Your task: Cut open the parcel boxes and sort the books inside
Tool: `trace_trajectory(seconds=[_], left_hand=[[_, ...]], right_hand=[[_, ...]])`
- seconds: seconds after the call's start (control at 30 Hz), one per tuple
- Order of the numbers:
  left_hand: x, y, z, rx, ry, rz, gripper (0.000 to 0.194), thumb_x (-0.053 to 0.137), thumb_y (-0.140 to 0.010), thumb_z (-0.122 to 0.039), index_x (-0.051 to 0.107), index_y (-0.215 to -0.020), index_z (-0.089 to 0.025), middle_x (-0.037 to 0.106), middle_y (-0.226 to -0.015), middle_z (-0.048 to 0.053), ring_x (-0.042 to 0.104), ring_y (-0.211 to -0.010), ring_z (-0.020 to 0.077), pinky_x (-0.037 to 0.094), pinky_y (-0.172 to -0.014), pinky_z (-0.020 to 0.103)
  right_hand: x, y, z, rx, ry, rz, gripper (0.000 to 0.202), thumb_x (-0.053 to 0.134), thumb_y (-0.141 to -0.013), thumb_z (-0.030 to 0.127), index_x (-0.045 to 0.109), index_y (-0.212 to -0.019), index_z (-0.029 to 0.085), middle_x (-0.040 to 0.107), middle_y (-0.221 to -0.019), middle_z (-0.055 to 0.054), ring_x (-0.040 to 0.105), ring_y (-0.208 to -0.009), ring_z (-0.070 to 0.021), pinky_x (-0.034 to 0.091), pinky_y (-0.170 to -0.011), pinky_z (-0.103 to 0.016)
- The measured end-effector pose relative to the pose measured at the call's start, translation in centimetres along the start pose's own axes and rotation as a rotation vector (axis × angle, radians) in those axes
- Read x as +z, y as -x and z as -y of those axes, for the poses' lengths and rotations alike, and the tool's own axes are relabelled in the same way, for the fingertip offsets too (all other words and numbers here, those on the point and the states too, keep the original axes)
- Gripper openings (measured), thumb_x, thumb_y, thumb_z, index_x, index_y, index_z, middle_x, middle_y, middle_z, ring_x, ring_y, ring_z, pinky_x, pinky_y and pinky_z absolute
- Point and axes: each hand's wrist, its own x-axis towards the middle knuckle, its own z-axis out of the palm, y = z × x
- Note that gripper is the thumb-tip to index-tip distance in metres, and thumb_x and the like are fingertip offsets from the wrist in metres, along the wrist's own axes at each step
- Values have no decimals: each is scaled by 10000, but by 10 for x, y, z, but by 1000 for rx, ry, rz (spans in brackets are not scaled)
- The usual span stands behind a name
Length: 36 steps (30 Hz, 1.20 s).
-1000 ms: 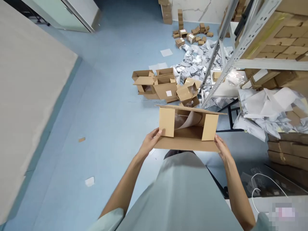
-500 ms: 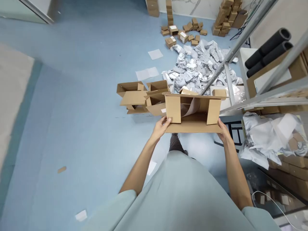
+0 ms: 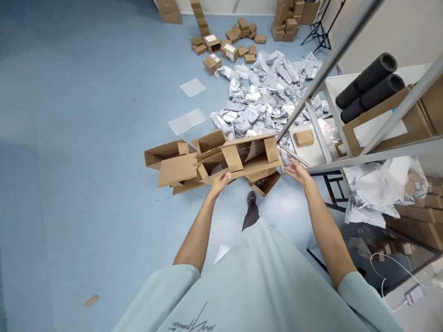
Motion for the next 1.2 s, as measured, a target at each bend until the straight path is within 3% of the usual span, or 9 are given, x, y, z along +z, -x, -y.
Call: trace_trajectory(seconds=[0.13,0.27,0.37,0.5,0.73,0.83,0.93,1.07,1.2], left_hand=[[4,38,29,-45,-149,9,489,778,-871,-668,802,-999,-197,859,-1053,168,726,-1363,432,535,-1217,581],[54,94,52,13,-240,125,391,792,-770,-642,702,-785,-262,819,-881,116,788,-1153,405,566,-1171,581],[121,144,66,117,-281,305,400,804,-698,-651,689,-751,-272,807,-839,95,796,-977,367,611,-1079,557],[232,230,82,279,-353,616,453,801,-644,-702,702,-782,-282,808,-843,91,792,-904,350,634,-995,537],[425,439,119,489,-588,1282,480,777,-767,-730,725,-892,-270,843,-995,114,811,-980,333,649,-1006,518],[483,534,137,551,-637,1535,446,770,-836,-670,743,-947,-239,843,-1047,107,817,-1022,305,654,-1039,486],[525,611,152,591,-663,1706,399,788,-882,-615,756,-962,-226,850,-1063,99,822,-1050,293,656,-1070,471],[585,679,174,608,-714,1807,399,816,-877,-623,755,-930,-232,860,-1078,101,828,-1082,312,653,-1099,491],[667,735,208,597,-715,1834,419,833,-840,-637,745,-883,-230,856,-1064,111,830,-1064,331,663,-1070,512]], right_hand=[[-48,55,-52,-10,-57,-4,205,728,-1062,382,782,-1212,252,875,-1254,-102,854,-994,-203,676,-1005,-363],[-115,136,-119,-52,-146,-43,195,758,-1032,356,813,-1177,239,892,-1214,-114,863,-980,-221,664,-1059,-408],[-171,203,-182,-117,-237,-72,268,845,-978,424,845,-1185,253,892,-1255,-116,867,-1036,-245,646,-1107,-441],[-240,306,-288,-251,-348,-95,523,959,-854,640,883,-1234,290,869,-1357,-126,853,-1143,-295,620,-1146,-499],[-330,489,-456,-415,-663,-450,653,951,-815,759,890,-1283,309,858,-1375,-138,842,-1196,-334,587,-1174,-578],[-362,556,-511,-484,-805,-658,642,962,-826,719,880,-1301,294,852,-1389,-143,836,-1216,-334,579,-1187,-581],[-390,607,-557,-535,-917,-841,617,966,-829,698,878,-1289,297,854,-1384,-131,835,-1204,-330,596,-1159,-561],[-435,656,-609,-567,-965,-1006,587,950,-853,694,877,-1291,310,861,-1360,-120,832,-1191,-325,627,-1089,-519],[-501,701,-664,-545,-963,-1134,558,954,-864,679,881,-1278,312,867,-1342,-118,833,-1170,-314,631,-1056,-499]])
